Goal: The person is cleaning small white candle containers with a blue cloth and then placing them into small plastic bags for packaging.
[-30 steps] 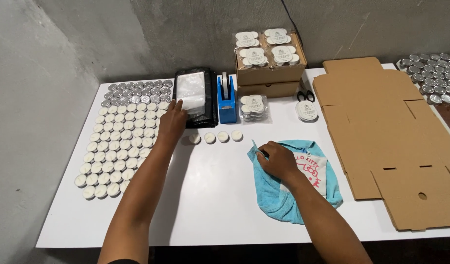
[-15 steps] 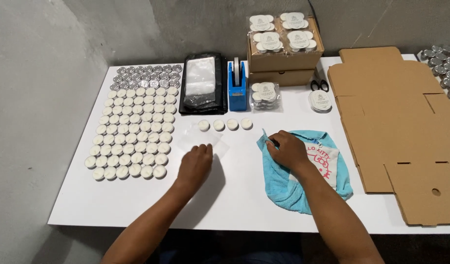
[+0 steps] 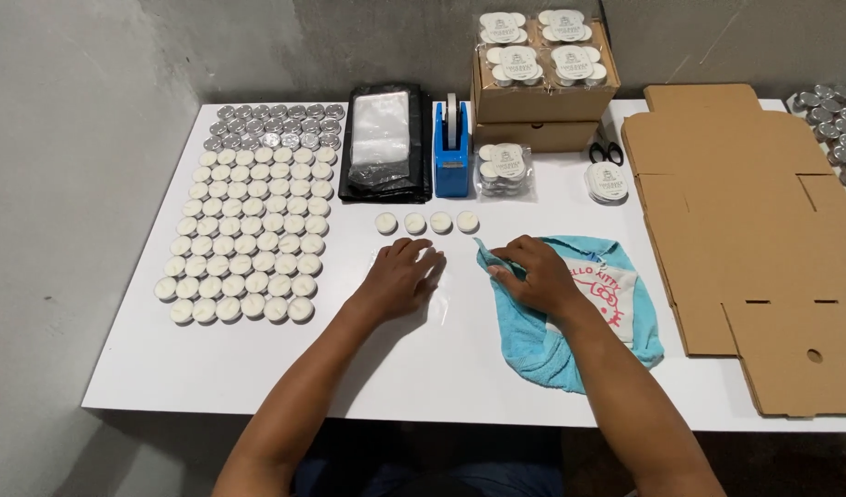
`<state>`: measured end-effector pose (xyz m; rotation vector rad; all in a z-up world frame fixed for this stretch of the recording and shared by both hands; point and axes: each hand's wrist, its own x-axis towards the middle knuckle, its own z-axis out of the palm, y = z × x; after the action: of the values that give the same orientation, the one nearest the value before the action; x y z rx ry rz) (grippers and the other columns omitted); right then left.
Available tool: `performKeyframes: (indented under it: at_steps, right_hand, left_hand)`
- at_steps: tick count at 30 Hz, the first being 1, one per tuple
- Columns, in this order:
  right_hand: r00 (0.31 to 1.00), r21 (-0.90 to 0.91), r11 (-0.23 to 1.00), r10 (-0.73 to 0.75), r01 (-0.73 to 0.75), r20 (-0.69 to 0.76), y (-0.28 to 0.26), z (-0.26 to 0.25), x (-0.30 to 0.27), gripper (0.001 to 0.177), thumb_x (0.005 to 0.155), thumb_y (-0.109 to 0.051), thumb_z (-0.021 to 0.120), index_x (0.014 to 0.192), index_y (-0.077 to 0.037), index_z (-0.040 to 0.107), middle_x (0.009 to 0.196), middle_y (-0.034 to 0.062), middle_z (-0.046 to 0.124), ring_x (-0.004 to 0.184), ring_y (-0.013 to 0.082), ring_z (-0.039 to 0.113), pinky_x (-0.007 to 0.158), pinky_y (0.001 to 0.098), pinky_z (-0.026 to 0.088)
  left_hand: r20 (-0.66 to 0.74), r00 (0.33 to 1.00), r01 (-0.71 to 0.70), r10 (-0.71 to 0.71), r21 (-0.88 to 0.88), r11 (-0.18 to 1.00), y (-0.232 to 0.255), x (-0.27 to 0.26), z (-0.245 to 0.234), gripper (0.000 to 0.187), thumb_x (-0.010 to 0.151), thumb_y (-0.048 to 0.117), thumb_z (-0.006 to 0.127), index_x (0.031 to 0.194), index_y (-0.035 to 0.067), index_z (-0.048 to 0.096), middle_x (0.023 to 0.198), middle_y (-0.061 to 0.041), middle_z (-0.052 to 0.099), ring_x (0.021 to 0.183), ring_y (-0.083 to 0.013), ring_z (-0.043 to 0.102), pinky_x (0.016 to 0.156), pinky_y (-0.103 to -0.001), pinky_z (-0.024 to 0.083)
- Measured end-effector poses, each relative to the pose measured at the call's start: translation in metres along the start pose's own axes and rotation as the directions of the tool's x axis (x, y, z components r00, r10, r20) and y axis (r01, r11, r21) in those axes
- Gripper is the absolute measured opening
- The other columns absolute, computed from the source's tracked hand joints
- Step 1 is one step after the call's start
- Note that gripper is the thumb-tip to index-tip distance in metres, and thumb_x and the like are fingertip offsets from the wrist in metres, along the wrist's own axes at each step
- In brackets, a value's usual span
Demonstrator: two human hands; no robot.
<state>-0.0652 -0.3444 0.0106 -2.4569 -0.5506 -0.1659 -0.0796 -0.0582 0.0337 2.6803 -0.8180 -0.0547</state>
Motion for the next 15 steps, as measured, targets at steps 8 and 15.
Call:
performKeyframes:
  at_steps: [8,15]
  right_hand:
    - [0.997,-0.059,0.998,-0.036,0.032,-0.075,0.039,0.025,0.0,0.026,0.099,-0.036,0.069,0.092,-0.014,0.081,0.105,0.0047,0.07,0.099,0.029,0.069,0.086,0.0408,0.055]
    - [0.937,0.108,0.939,0.306,-0.326,0.171,-0.006,-0.016,0.025,0.047,0.091,-0.038,0.076,0.128,-0.012,0.064,0.115,0.0151,0.072,0.088,0.0306,0.07,0.079,0.0474,0.056]
  left_hand:
    - [-0.084,0.993,0.076,-0.084,-0.097,0.992,-0.02,-0.003,0.035,0.024,0.1,0.027,0.061,0.119,0.016,0.072,0.125,-0.01,0.066,0.128,-0.0317,0.057,0.111,-0.052,0.04]
    - [0.001,0.982,0.186,-0.188,-0.139,0.973,-0.027,-0.01,0.028,0.045,0.101,0.04,0.052,0.137,0.014,0.06,0.116,-0.01,0.06,0.126,-0.0287,0.053,0.117,-0.051,0.031]
